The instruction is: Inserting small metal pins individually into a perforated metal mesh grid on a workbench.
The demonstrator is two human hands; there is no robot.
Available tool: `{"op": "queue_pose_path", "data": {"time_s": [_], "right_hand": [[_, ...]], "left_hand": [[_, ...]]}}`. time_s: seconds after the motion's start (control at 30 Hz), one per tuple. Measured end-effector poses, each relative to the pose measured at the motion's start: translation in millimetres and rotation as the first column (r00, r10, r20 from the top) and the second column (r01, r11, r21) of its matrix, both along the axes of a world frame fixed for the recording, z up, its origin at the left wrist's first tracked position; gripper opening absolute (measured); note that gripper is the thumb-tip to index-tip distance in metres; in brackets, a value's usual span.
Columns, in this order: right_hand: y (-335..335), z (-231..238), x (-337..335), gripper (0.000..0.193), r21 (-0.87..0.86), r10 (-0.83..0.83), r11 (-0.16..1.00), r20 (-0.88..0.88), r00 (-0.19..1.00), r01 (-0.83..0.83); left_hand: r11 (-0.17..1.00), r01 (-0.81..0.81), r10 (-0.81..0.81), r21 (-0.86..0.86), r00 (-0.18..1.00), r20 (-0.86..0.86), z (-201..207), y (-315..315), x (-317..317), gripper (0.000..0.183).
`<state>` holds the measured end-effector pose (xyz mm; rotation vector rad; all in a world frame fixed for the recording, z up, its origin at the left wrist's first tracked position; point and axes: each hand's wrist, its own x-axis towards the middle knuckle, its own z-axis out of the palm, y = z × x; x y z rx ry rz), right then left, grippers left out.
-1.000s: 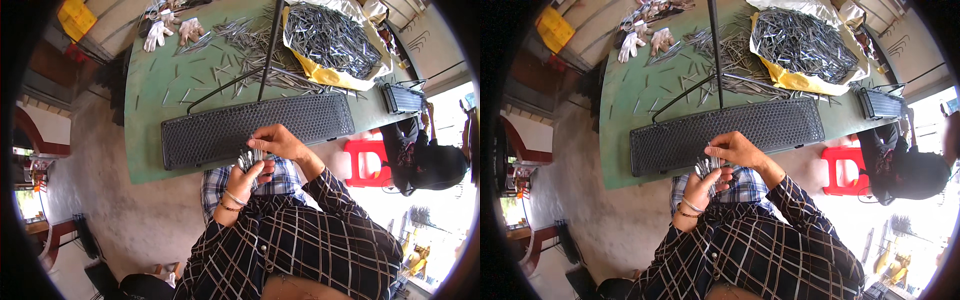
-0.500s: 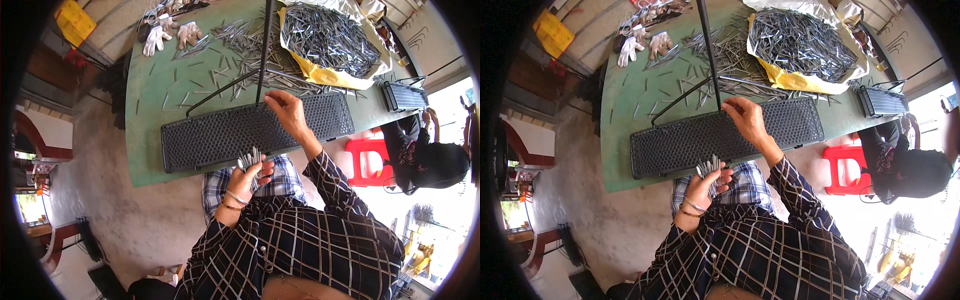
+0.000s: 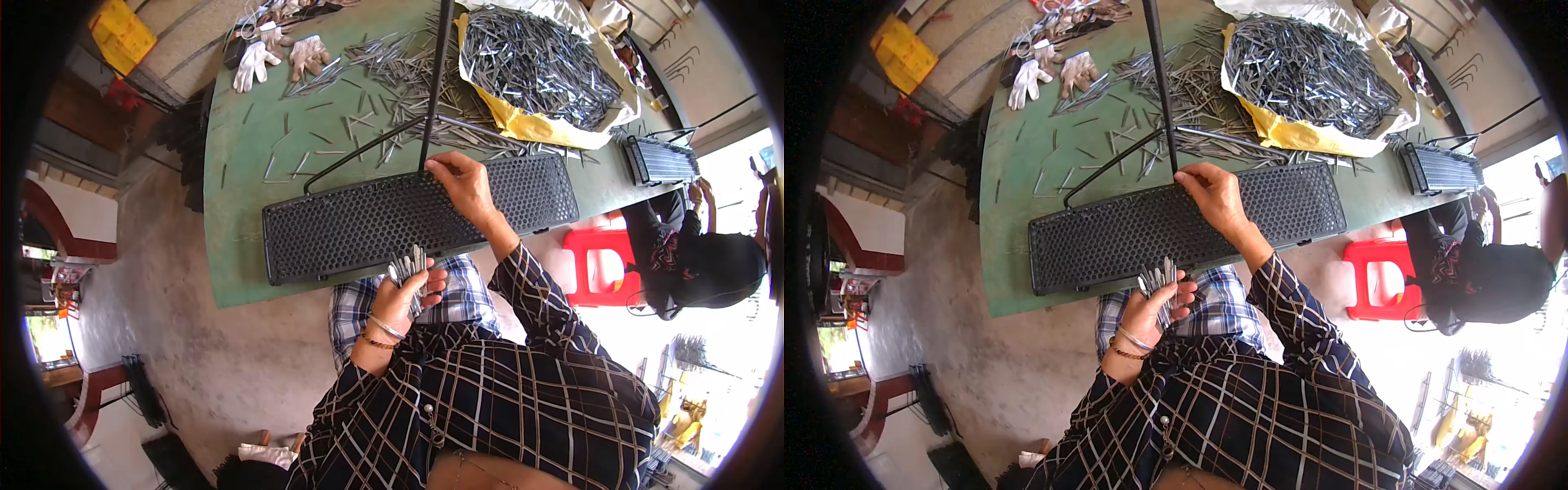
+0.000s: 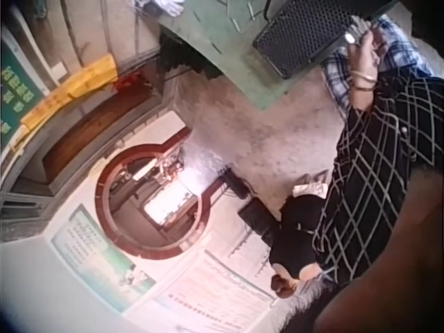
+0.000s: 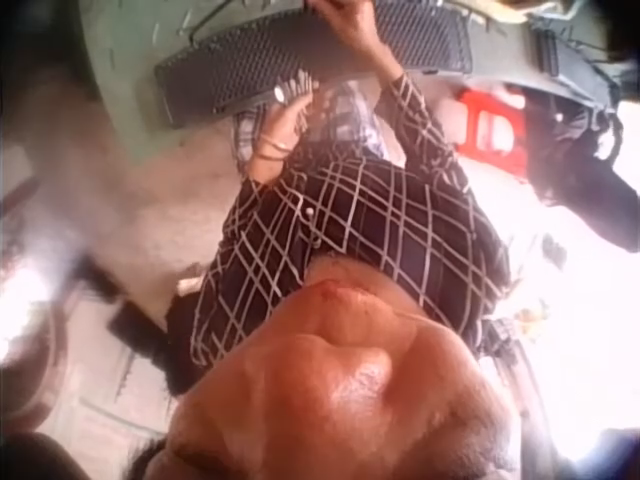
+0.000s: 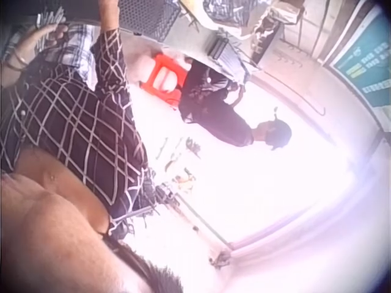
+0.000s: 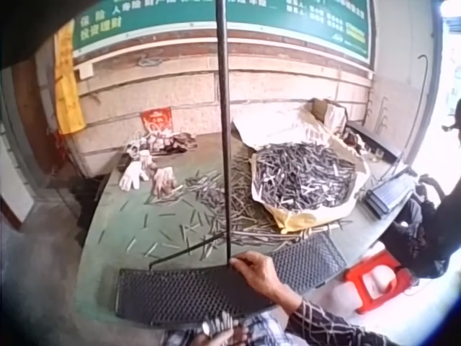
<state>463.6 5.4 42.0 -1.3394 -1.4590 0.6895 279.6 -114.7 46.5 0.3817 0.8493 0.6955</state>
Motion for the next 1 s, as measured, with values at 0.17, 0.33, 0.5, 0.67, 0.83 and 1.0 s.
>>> {"op": "queue_pose_path", "data": {"time_s": [0.17,0.33,0.5,0.67,0.83,1.0], "right_hand": [[4,-8,-4,0.020,-0.146,-0.107,0.987,-0.258,0.960,0.071],[4,-9,-6,0.022,-0.166,-0.144,0.980,-0.237,0.961,0.106],[2,-7,-6,0.022,-0.160,-0.129,0.982,-0.216,0.968,0.095],[1,-4,-2,0.021,-0.031,-0.179,0.984,-0.293,0.939,0.178],[-20,25,-9,0.020,-0.219,-0.003,0.970,-0.438,0.899,-0.104],[-51,28,-22,0.025,-0.405,0.117,0.851,-0.475,0.872,-0.334]], "left_hand": [[1.000,0.000,0.000,0.000,1.000,-0.004,-2,-1,-1,0.026],[1.000,-0.002,0.002,-0.006,1.000,0.003,1,0,0,0.026],[1.000,0.007,-0.007,-0.003,1.000,-0.002,-1,-2,0,0.025],[1.000,0.005,-0.005,0.003,1.000,0.016,-4,-2,1,0.025],[0.996,-0.085,0.085,-0.007,0.996,0.037,-2,1,-3,0.027],[0.987,-0.159,0.159,0.009,0.987,0.011,6,11,0,0.028]]}}
